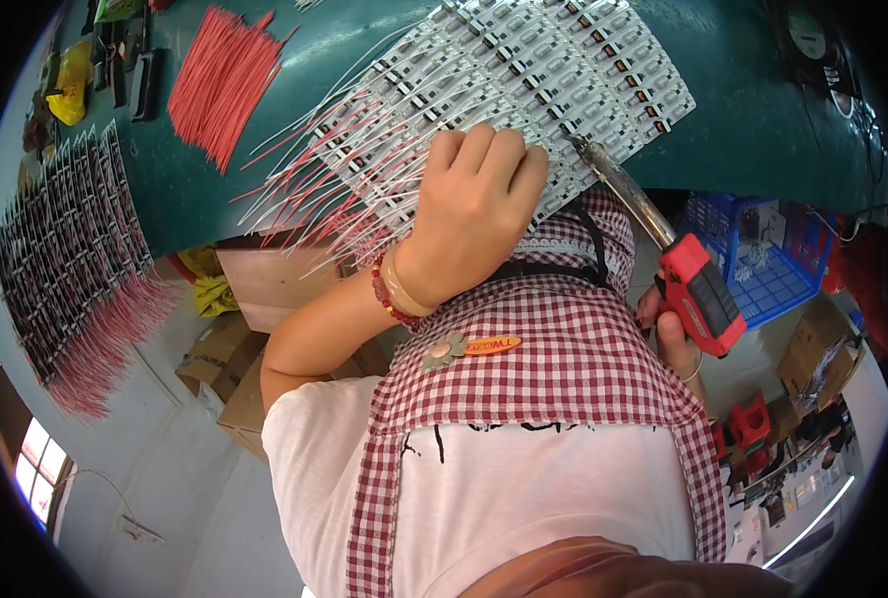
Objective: The person assembles electronic components by soldering wires onto LED strip units and circuit boards with a soldering iron.
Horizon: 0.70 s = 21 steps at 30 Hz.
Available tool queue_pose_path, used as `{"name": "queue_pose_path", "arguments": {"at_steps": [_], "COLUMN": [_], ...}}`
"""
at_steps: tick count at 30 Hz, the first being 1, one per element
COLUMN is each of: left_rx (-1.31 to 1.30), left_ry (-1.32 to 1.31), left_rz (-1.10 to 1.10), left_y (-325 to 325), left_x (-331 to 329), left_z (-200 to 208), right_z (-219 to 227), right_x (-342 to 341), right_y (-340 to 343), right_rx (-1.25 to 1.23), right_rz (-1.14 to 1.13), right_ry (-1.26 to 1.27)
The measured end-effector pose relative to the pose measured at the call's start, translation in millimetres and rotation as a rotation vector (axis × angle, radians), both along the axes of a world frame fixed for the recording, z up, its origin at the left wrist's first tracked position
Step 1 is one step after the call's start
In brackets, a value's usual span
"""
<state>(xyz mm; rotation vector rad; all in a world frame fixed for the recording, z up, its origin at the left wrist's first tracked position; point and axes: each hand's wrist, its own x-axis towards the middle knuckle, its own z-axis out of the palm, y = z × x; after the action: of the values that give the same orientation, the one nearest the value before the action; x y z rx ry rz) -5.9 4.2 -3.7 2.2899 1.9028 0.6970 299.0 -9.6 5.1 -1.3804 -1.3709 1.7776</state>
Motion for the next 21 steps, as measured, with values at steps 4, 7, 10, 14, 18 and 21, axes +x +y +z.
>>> {"name": "queue_pose_path", "arguments": {"at_steps": [4,7,10,14,18,21], "left_rx": [0.034,0.045,0.041,0.055,0.068,0.069], "left_ry": [-0.04,-0.035,-0.009,-0.006,0.025,0.074], "left_rz": [0.003,0.02,0.037,0.05,0.057,0.052], "left_y": [-1,0,1,1,0,0], "left_x": [5,6,6,8,8,10], "left_z": [-8,-10,-10,-10,-10,-5], "right_z": [-2,-3,-5,-13,-16,-19], "right_x": [6,7,7,24,26,28], "right_y": [-2,-3,-4,-11,-10,-11], "right_rx": [-0.021,-0.023,-0.006,-0.011,-0.02,-0.032], "right_rz": [0.016,0.032,0.029,0.162,0.163,0.173], "right_ry": [-0.004,-0.024,-0.034,-0.071,-0.076,-0.058]}}
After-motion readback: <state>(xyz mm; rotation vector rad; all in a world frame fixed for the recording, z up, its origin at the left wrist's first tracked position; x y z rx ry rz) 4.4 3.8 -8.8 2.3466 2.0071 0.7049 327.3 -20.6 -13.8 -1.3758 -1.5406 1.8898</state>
